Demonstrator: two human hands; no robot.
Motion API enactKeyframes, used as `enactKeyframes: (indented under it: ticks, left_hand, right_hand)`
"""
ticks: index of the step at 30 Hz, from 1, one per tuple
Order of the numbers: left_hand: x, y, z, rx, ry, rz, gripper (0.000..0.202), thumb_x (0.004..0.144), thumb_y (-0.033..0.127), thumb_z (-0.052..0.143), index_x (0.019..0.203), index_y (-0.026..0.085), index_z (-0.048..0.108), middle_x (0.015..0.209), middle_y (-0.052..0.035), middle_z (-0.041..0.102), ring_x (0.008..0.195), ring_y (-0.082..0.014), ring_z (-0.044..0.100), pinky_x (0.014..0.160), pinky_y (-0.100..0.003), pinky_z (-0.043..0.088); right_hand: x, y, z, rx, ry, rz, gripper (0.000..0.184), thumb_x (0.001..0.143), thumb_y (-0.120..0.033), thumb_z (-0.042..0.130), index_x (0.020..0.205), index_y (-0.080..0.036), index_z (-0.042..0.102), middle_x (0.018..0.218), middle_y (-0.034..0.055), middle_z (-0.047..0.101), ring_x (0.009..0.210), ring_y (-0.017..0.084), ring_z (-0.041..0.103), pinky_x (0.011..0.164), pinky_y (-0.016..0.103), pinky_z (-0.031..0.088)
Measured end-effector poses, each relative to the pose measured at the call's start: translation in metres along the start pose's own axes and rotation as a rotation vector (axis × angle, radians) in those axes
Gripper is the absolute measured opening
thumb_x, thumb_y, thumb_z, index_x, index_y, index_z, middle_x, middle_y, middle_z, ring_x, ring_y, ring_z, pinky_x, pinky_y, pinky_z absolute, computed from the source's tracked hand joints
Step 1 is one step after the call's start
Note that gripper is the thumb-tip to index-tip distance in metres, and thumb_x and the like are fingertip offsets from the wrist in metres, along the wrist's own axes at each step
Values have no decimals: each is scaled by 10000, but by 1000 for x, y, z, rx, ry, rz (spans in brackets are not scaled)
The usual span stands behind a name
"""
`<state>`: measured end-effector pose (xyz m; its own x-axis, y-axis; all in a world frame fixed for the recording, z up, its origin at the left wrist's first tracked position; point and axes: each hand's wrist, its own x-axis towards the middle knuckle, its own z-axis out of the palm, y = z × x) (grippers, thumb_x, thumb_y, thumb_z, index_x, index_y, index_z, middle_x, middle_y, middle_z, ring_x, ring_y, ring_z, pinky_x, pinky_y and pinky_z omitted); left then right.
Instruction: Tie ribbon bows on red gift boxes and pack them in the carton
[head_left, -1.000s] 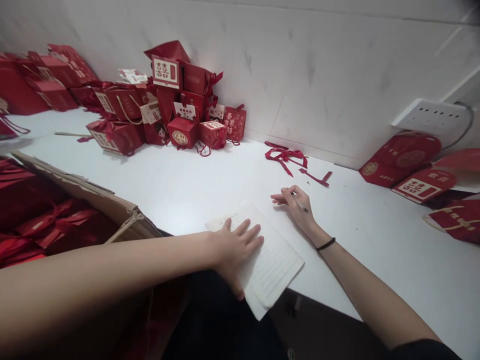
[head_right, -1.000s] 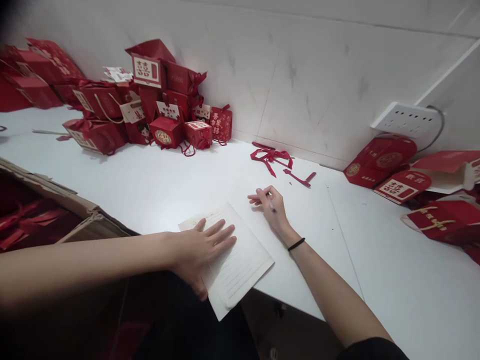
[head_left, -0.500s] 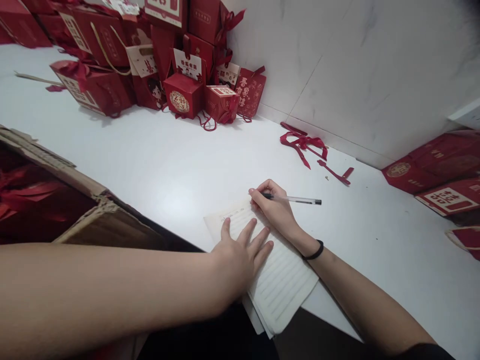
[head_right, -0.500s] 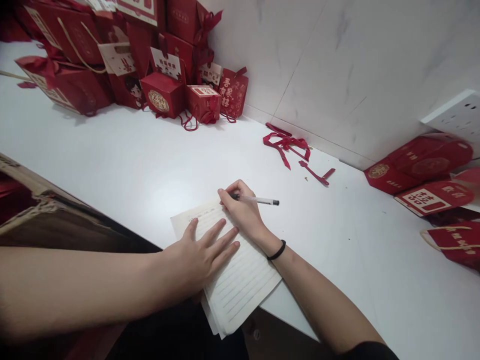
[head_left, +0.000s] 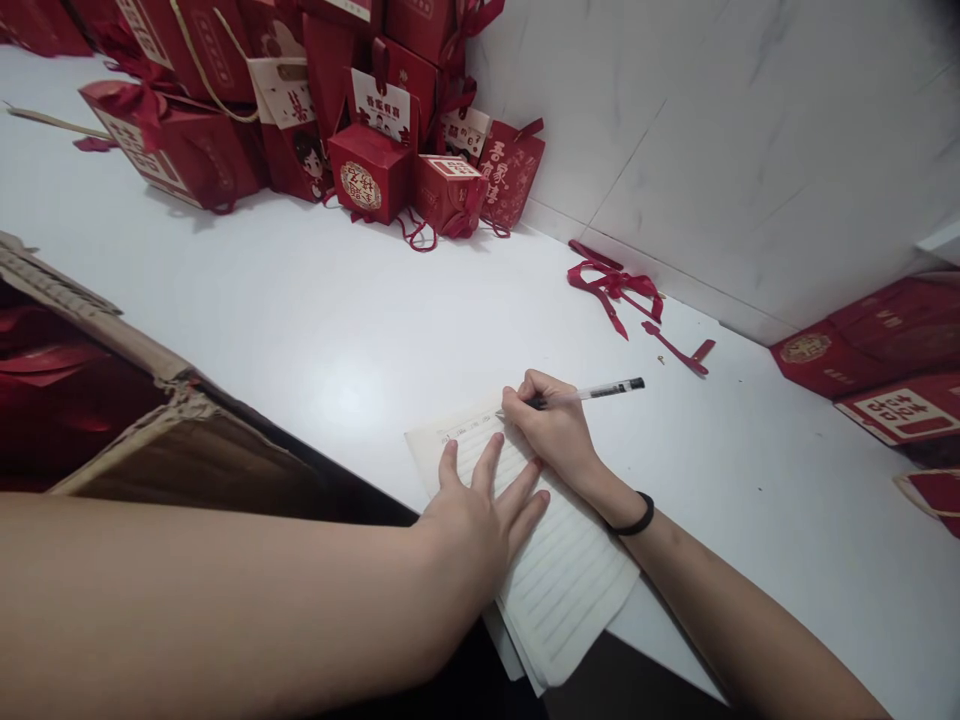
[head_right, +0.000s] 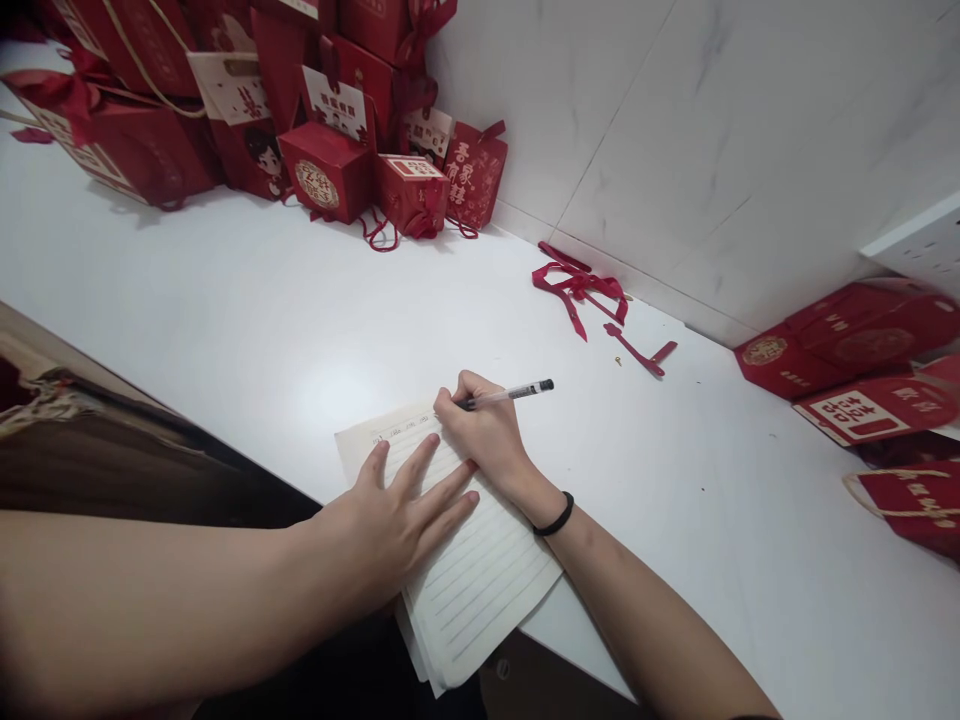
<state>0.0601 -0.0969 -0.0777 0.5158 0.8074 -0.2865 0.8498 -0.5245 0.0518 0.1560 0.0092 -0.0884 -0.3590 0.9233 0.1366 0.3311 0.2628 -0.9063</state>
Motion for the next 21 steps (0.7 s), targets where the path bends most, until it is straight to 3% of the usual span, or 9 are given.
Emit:
enactKeyframes:
  ticks: [10,16,21]
  left_hand:
    - [4,2,-1,-104,-46,-21,1024,515,294,763,1384,277,223,1479,-37,130,1302,-477,-47,980,-735,143]
    - [3,2,0,-90,-27,-17,979,552,294,743,1383,280,226,1478,-38,122,1305,-473,-31,977,-735,142]
    - [3,2,-5,-74,-89,-27,926,619,279,697,1390,278,186,1479,-20,97,1316,-446,-21,986,-727,141]
  right_hand:
    - [-1,0,0,-51,16,-9,296,736,-235,516,532,-195,306,493,-66,291,471,92,280,450,228,253]
    - [-1,0,0,-38,22,-17,295,736,-221,513,535,-197,298,499,-67,288,476,93,273,455,230,256]
    - [-1,1,0,-75,3,-36,284,740,-207,504,542,-194,300,500,-68,288,474,92,276,451,227,251]
